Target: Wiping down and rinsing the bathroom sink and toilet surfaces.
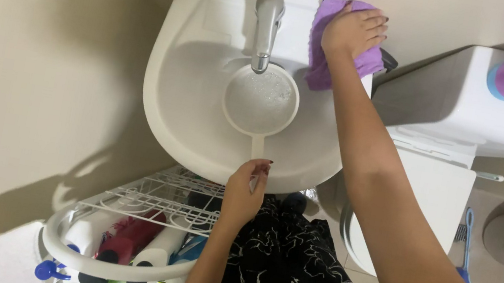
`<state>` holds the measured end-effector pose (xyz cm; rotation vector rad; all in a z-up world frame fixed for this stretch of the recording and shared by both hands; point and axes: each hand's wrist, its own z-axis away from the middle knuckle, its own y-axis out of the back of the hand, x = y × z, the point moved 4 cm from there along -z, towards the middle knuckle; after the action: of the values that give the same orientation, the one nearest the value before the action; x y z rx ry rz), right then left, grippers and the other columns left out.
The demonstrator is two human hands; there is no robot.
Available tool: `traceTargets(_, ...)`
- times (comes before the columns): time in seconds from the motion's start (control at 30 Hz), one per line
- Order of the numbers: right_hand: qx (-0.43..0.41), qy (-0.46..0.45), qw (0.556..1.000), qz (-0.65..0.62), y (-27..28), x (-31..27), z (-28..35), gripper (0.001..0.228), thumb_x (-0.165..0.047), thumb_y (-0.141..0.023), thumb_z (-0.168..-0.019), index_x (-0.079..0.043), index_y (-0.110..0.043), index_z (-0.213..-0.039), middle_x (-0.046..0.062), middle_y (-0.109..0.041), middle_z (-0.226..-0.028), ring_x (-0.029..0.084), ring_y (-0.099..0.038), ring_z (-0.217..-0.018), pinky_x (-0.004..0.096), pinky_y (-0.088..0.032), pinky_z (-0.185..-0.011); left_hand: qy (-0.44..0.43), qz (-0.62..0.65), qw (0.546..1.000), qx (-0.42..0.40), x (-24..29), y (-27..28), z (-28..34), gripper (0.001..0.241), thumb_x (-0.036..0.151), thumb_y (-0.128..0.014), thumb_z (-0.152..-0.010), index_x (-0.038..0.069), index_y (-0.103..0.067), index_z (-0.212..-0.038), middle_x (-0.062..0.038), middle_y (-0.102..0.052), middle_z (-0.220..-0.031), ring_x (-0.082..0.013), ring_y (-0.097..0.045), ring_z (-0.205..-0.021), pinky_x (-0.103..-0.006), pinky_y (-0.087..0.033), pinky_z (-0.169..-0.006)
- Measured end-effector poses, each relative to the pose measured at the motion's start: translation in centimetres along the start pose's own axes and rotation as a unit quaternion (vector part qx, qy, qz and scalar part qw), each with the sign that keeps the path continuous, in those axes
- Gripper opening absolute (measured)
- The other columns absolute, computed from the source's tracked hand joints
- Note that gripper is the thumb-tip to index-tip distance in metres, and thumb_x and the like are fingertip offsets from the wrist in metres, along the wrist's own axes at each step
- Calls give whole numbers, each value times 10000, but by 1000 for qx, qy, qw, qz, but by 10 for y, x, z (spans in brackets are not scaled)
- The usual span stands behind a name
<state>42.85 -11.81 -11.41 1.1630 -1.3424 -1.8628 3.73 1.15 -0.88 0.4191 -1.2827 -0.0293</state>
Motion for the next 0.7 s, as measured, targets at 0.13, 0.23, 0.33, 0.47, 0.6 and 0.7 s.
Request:
traceTargets(0.13, 53, 224, 973, 14, 14, 27, 37, 726, -417, -391, -1120, 87, -167, -1593, 327, -185, -1654, 467, -125, -1545, 564, -114, -1257, -2, -8, 1000, -19, 5, -6, -2, 225, 120, -585, -982, 46, -691, -1165, -139, -760, -1066, -275, -732, -1017, -373, -555, -902)
traceTargets(0.23, 57, 360, 931, 29, 31, 66, 60, 658, -331, -434, -1149, 5, -179, -1655, 282, -199, -1708, 434, -147, -1591, 553, -166, -1294, -16, -10, 999, -32, 10, -14, -5, 222, 118, -592, -978, 50, -692, -1163, -136, -760, -1070, -268, -736, -1020, -370, -557, -900)
traceTargets(0.33, 31, 374, 927, 17, 40, 106, 90, 677, -304, -470, -1133, -26, -177, -1675, 261, -219, -1719, 410, -205, -1598, 532, -221, -1305, -36, -8, 998, -42, 14, -19, -6, 221, 113, -597, -974, 49, -690, -1164, -133, -760, -1080, -262, -740, -1025, -366, -560, -913)
traceTargets(0.47, -6, 222, 974, -34, 43, 111, 100, 755, -398, -484, -1076, 28, -166, -1613, 289, -251, -1643, 442, -282, -1515, 538, -271, -1228, -40, 5, 998, -46, 22, -22, -13, 230, 104, -592, -972, 45, -688, -1173, -131, -757, -1091, -260, -741, -1033, -361, -562, -936)
traceTargets(0.6, -24, 172, 984, -31, 44, 66, 63, 741, -444, -440, -1098, 35, -166, -1591, 280, -248, -1638, 439, -292, -1502, 555, -267, -1202, -41, 6, 998, -40, 27, -23, -22, 227, 104, -592, -977, 41, -686, -1173, -127, -759, -1097, -258, -737, -1039, -365, -559, -934)
traceTargets(0.7, -17, 190, 982, -1, 26, 46, 27, 769, -481, -421, -1113, 65, -148, -1582, 302, -215, -1639, 456, -276, -1493, 558, -256, -1208, -43, 6, 999, -30, 25, -22, -25, 222, 103, -591, -983, 39, -689, -1172, -125, -760, -1098, -258, -734, -1039, -370, -556, -937)
